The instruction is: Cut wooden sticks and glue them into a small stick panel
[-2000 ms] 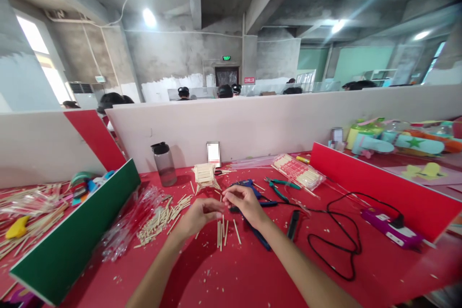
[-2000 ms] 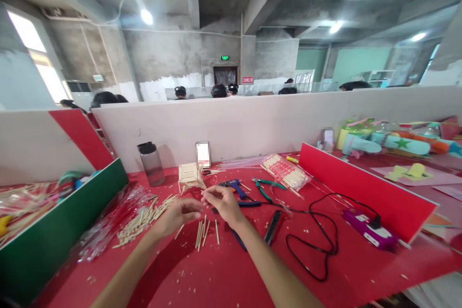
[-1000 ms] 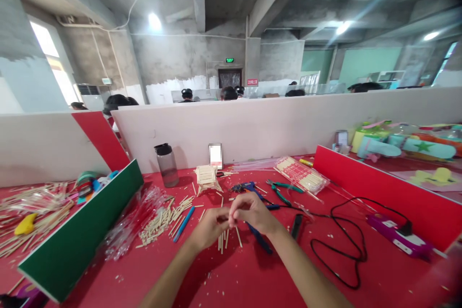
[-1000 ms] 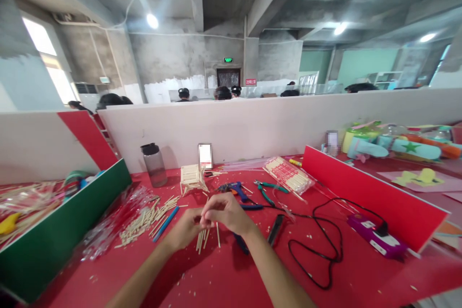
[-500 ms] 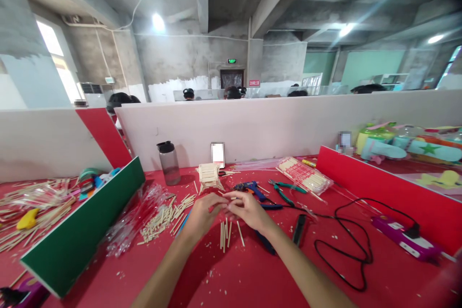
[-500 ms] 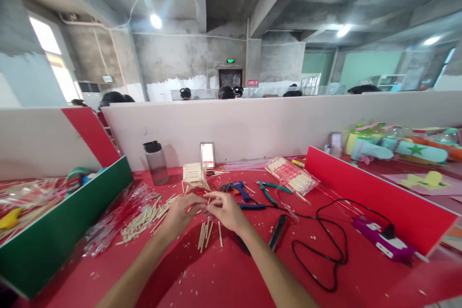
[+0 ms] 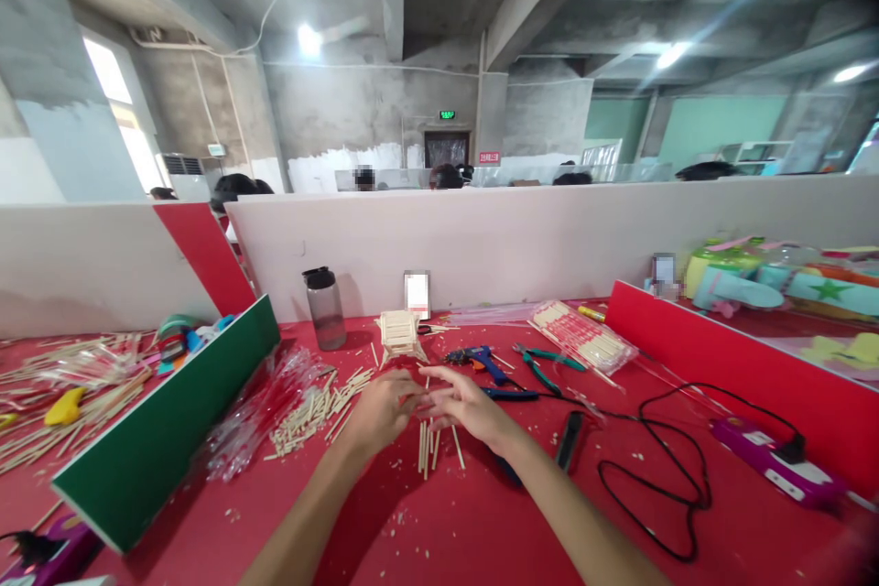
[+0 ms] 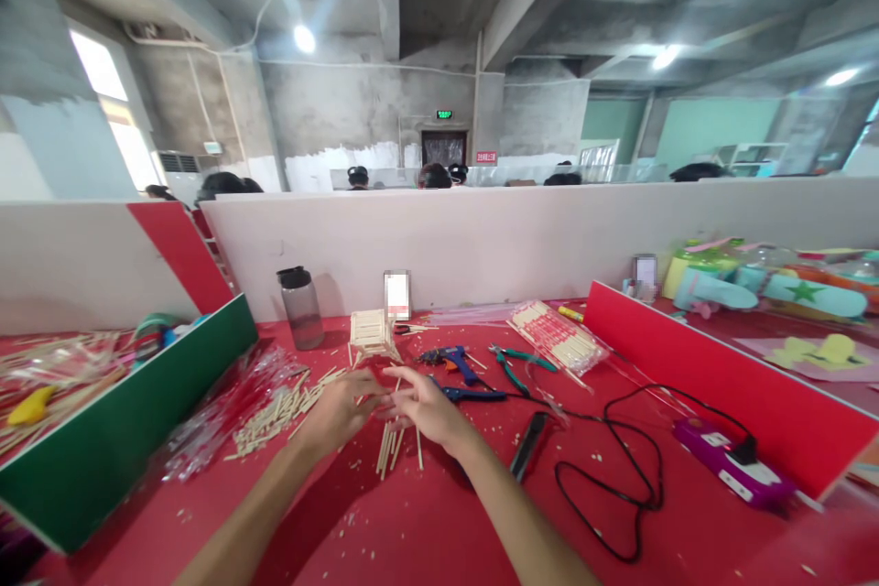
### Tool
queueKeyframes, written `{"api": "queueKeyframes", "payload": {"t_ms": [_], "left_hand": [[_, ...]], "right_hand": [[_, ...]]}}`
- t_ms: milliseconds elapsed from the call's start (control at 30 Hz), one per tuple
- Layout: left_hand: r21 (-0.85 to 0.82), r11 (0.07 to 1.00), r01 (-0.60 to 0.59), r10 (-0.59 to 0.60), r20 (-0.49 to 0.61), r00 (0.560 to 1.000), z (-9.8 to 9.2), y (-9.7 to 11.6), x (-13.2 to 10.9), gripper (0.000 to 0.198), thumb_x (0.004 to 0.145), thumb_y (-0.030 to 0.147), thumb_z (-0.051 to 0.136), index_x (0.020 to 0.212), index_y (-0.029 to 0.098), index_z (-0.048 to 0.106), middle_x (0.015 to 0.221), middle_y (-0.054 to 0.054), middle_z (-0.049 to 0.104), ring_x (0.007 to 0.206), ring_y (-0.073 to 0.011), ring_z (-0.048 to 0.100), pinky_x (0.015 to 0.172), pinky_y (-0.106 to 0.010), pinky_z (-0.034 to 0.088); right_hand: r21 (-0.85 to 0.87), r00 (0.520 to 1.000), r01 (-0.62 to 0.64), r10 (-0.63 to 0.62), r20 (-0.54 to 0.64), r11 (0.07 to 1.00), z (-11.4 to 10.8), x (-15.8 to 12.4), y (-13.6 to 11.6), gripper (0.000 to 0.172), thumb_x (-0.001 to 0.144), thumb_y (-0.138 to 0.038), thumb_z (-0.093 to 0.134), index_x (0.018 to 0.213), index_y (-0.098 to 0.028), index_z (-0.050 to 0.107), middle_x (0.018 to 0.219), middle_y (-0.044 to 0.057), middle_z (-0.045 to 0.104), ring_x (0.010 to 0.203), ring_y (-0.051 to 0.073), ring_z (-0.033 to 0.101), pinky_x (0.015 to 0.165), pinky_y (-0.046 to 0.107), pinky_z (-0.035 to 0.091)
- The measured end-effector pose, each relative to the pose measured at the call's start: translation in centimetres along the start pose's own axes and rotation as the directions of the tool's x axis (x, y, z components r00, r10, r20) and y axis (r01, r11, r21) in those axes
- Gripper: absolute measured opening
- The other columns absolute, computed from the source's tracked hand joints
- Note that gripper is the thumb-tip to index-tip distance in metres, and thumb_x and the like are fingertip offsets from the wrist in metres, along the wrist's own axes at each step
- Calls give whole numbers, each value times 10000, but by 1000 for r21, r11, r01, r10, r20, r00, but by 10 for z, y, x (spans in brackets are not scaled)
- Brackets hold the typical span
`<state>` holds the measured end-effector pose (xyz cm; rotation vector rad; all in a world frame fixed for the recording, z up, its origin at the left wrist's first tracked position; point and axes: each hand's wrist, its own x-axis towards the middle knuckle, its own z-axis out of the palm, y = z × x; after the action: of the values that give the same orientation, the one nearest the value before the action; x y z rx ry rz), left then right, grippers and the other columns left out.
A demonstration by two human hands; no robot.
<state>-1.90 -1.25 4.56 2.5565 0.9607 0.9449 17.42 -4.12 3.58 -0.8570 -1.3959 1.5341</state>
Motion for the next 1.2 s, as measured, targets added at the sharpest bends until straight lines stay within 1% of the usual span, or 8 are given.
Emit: {"api": "queueKeyframes", "payload": {"t_ms": [233,367,500,567,667,833,1067,1200], "left_hand": [[230,884,407,-391,-116,913,-40,-33,-1,216,862,253,550,815,209,756,845,-90,768,789,-251,686,670,-271,414],[442,610,657,-586,-307,750,-82,-56,-22,270,886,269,488,956,211,743,985,-129,766,940,-313,699,694,-291,430],[490,337,804,-739,-390,549,-107,-74,-46,339,873,243,458,1079,210,724,1042,-194,742,915,-388,705,684,-375,477],[520,340,783,-728,-382,570,-108,-80,-50,395,842,178,478,1177,191,687,1114,-206,725,981,-390,695,725,-391,493],[563,498,660,-626,-293,723,-99,-79,-44,442,818,123,498,1228,168,656,1201,-184,703,1091,-338,666,821,-354,491],[305,906,292,-367,227,902,-66,-44,-21,260,904,286,517,1055,231,720,1055,-76,757,928,-237,701,797,-281,493],[50,985,162,-163,542,824,-9,-14,-19,1002,621,508,841,1493,266,411,1586,-114,365,1434,-343,364,1167,-442,310],[39,990,137,-136,555,821,6,-16,-21,1064,612,543,843,1513,234,370,1545,-149,421,1410,-368,393,1166,-479,308]], "right_hand": [[-156,997,67,-74,-36,986,-13,4,3,420,850,-403,647,1217,-228,545,1177,113,690,893,205,734,669,288,573],[-419,970,135,-205,-127,898,-29,6,-2,285,871,-318,582,1129,-196,590,1125,109,700,795,180,717,637,284,550],[-727,962,147,-267,-52,671,-34,-2,-7,202,839,-256,634,1029,-210,685,956,66,743,832,202,698,774,323,530],[-785,978,152,-205,32,600,-32,-8,-8,249,805,-288,700,1046,-227,699,940,57,748,827,213,692,753,308,514],[-858,989,145,-110,103,494,-28,-16,-8,446,703,-342,813,1119,-243,687,947,57,735,857,238,675,737,295,484],[-934,985,130,61,159,331,-28,-21,-4,661,627,-400,859,1224,-227,634,1141,102,656,1062,305,618,860,334,462],[-938,974,95,166,157,333,-22,-21,-2,634,688,-350,829,1258,-226,582,1223,107,588,1182,316,575,950,354,449],[-925,987,33,136,91,378,-13,-21,-1,604,722,-273,796,1276,-228,561,1278,122,569,1240,321,545,998,376,427]]}}
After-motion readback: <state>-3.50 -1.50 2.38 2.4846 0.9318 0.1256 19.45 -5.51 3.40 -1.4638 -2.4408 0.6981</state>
